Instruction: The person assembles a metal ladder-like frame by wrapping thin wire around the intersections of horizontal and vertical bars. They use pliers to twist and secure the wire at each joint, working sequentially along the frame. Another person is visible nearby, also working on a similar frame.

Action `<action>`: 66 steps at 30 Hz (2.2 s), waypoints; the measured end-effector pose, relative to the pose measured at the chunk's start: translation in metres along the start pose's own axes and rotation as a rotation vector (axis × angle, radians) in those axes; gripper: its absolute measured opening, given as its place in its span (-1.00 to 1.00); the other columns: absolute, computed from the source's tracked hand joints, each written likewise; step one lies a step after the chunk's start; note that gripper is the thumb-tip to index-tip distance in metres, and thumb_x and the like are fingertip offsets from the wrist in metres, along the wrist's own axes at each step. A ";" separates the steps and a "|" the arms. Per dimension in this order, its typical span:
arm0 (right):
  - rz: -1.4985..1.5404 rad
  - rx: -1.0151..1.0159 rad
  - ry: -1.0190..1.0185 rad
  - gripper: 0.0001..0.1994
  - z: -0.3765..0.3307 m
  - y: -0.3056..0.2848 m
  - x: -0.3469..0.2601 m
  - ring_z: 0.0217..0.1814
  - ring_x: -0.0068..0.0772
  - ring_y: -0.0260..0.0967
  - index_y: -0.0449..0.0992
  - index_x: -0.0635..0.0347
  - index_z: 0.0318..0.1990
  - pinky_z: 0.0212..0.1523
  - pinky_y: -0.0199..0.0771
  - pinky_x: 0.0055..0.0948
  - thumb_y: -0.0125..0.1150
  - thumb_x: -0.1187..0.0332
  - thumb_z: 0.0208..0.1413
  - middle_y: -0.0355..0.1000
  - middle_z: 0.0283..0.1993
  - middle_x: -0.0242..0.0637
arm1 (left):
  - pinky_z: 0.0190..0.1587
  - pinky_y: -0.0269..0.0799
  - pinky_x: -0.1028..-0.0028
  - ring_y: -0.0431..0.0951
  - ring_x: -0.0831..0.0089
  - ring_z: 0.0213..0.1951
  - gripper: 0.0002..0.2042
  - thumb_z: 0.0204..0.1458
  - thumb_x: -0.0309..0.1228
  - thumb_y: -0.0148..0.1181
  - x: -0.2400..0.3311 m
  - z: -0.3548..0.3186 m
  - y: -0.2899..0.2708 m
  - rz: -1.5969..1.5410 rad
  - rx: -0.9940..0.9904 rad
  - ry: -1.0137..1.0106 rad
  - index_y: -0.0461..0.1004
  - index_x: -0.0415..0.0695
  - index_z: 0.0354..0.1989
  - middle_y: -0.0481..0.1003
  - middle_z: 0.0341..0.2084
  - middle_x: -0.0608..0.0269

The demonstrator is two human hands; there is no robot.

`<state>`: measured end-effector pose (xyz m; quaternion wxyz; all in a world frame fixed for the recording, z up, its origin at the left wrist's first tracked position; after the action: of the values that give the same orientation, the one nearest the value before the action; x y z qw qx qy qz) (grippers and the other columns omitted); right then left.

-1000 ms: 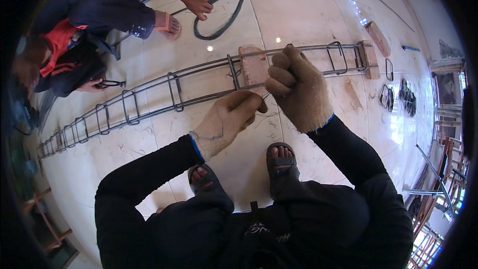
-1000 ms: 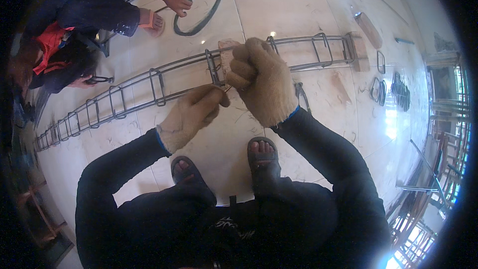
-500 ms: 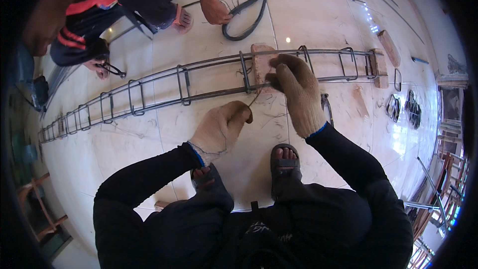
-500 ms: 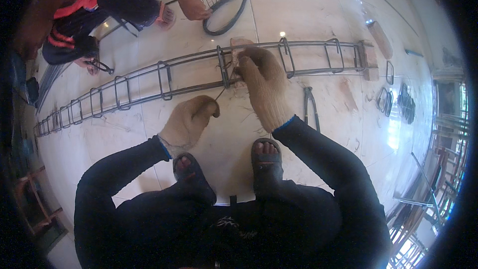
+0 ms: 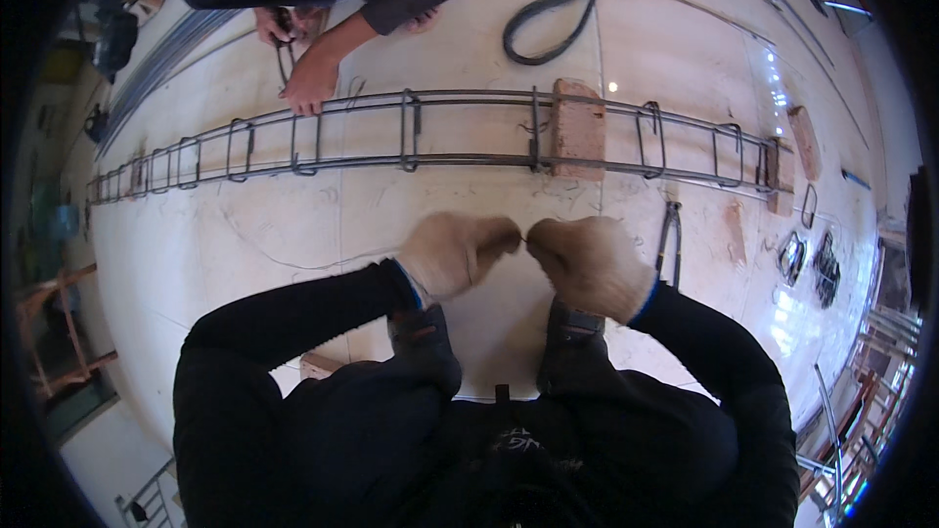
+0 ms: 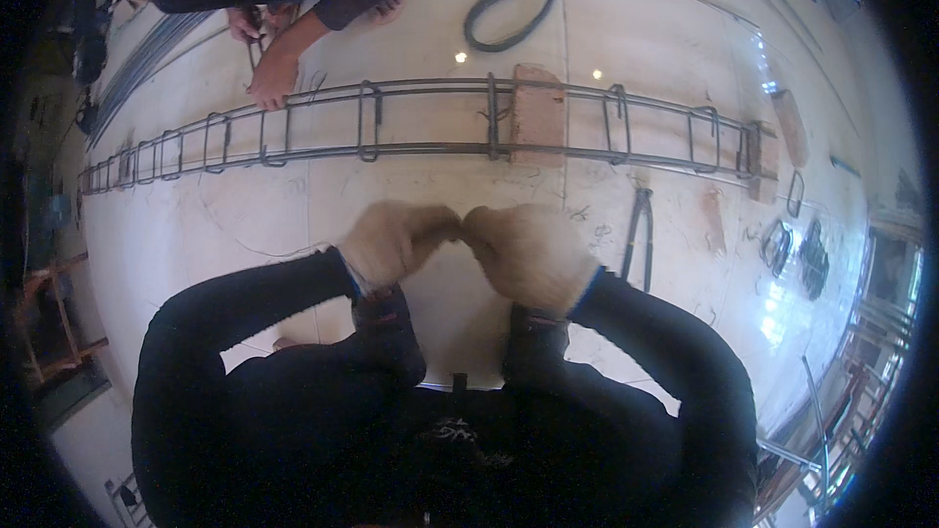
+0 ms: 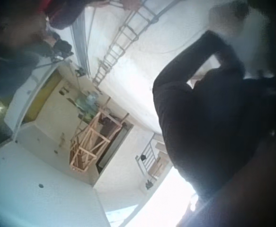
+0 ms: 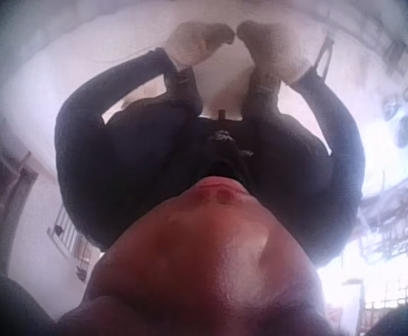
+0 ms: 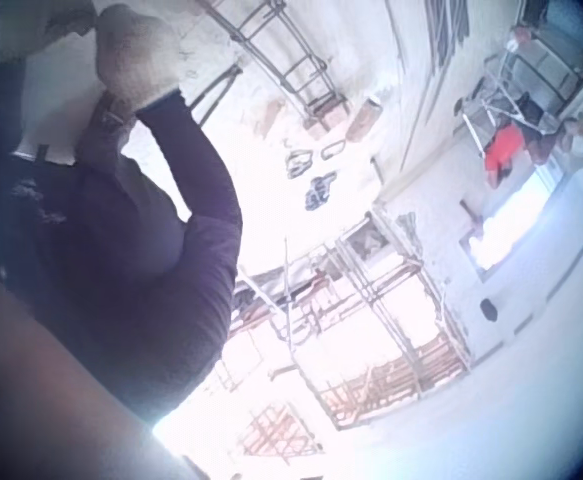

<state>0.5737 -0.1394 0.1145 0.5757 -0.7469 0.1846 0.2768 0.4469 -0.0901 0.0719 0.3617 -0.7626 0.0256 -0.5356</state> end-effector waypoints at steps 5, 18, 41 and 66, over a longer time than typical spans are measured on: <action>0.039 0.012 0.159 -0.86 -0.002 0.022 0.021 -0.26 0.08 0.62 0.61 0.16 -0.13 -0.25 0.58 -0.03 0.16 0.36 0.30 0.59 -0.32 -0.03 | -0.13 0.60 0.16 0.69 0.03 -0.18 -0.85 0.25 -0.40 0.14 0.005 0.010 -0.014 -0.020 0.124 -0.098 0.64 -0.01 -0.11 0.66 -0.28 0.05; -0.049 0.132 0.324 -0.84 -0.002 0.034 0.123 -0.12 0.10 0.61 0.60 0.14 -0.15 -0.07 0.53 0.01 0.11 0.32 0.33 0.62 -0.23 -0.04 | -0.02 0.49 0.04 0.65 -0.06 -0.11 -0.73 0.26 -0.21 0.02 -0.049 -0.017 0.036 -0.093 -0.116 -0.350 0.62 -0.05 -0.13 0.66 -0.19 0.01; 0.175 -0.246 -0.012 -0.84 -0.024 0.081 0.015 -0.27 0.10 0.62 0.63 0.10 -0.15 -0.21 0.58 -0.02 0.09 0.42 0.28 0.62 -0.29 -0.05 | -0.18 0.54 0.04 0.67 -0.03 -0.26 -0.82 0.23 -0.24 0.13 -0.028 0.001 0.002 0.112 0.022 -0.143 0.60 0.01 -0.15 0.66 -0.34 0.13; -0.404 0.377 -0.138 -0.77 0.004 0.009 0.010 0.03 0.04 0.55 0.62 0.14 -0.09 0.05 0.55 -0.11 0.41 0.33 0.12 0.57 -0.18 -0.14 | -0.23 0.42 0.30 0.45 0.34 -0.40 -0.63 0.38 -0.17 -0.07 -0.063 -0.010 0.040 -0.321 -0.214 -0.546 0.56 -0.18 -0.27 0.48 -0.46 0.12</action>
<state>0.5753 -0.1376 0.1002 0.7593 -0.6276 0.0404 0.1673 0.4254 -0.0977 -0.0002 0.1840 -0.9060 -0.1368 -0.3559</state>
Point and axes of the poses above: each hand's wrist, its own z-axis towards the middle knuckle, its own y-axis out of the palm, x = y × z, the point moved 9 cm from there along z, towards the middle knuckle
